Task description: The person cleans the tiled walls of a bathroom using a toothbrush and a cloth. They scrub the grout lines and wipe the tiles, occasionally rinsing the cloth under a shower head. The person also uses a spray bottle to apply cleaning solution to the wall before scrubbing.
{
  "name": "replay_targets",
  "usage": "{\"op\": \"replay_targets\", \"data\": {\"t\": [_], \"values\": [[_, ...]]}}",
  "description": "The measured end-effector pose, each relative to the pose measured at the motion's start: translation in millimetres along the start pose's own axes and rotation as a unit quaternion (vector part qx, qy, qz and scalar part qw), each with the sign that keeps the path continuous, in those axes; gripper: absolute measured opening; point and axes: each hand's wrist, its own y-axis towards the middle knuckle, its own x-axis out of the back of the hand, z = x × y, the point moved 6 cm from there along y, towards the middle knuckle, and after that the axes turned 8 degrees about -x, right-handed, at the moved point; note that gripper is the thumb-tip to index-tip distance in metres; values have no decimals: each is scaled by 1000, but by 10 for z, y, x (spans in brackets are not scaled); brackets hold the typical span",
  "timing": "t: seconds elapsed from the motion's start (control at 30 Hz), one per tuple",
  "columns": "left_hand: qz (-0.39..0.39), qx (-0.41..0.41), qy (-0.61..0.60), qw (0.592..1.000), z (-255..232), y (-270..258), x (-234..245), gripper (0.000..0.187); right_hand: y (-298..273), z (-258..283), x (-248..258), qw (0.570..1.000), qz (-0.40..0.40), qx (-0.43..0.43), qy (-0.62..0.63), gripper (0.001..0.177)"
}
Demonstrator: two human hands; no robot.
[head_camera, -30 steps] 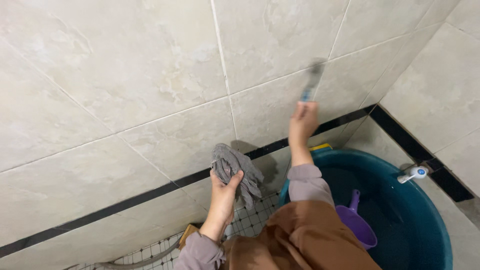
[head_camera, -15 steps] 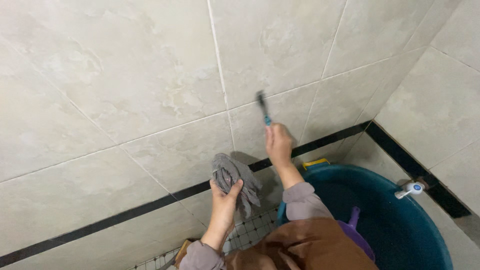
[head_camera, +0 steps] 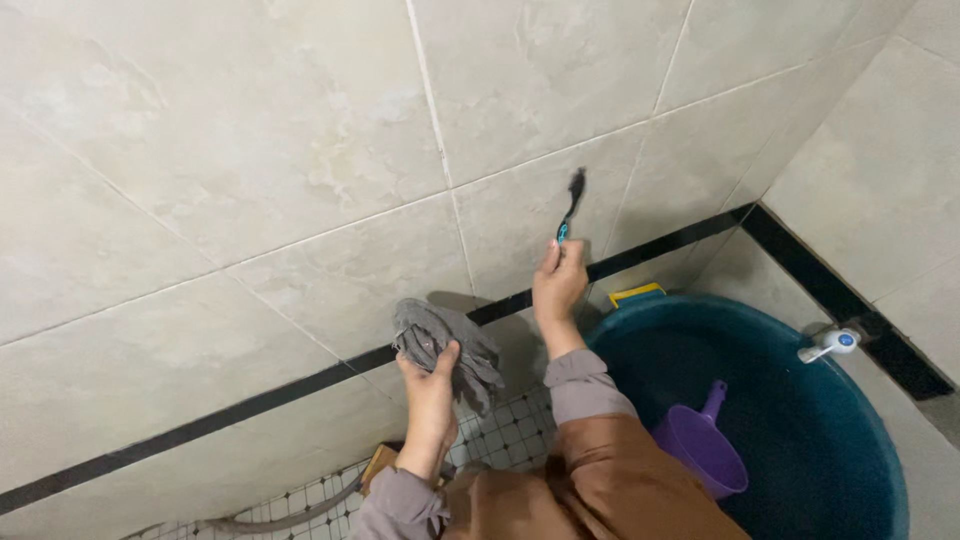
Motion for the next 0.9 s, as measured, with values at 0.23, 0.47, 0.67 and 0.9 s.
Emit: {"op": "replay_targets", "data": {"t": [0.23,0.47,0.67,0.9], "values": [[-17,-23,12,1000,-1,58,209,66,-157,86,-181,996,33,81,6,12],[-33,10,9,999,8,6,320,67,-682,209,-345,957,133,259,5,7],[-22,-24,2,999,57,15,434,67,-814,-357,-602,994,104,33,7,18],[-39,-22,23,999,-11,-21,508,63,-855,-575,-503,997,69,-21,-9,17]]}}
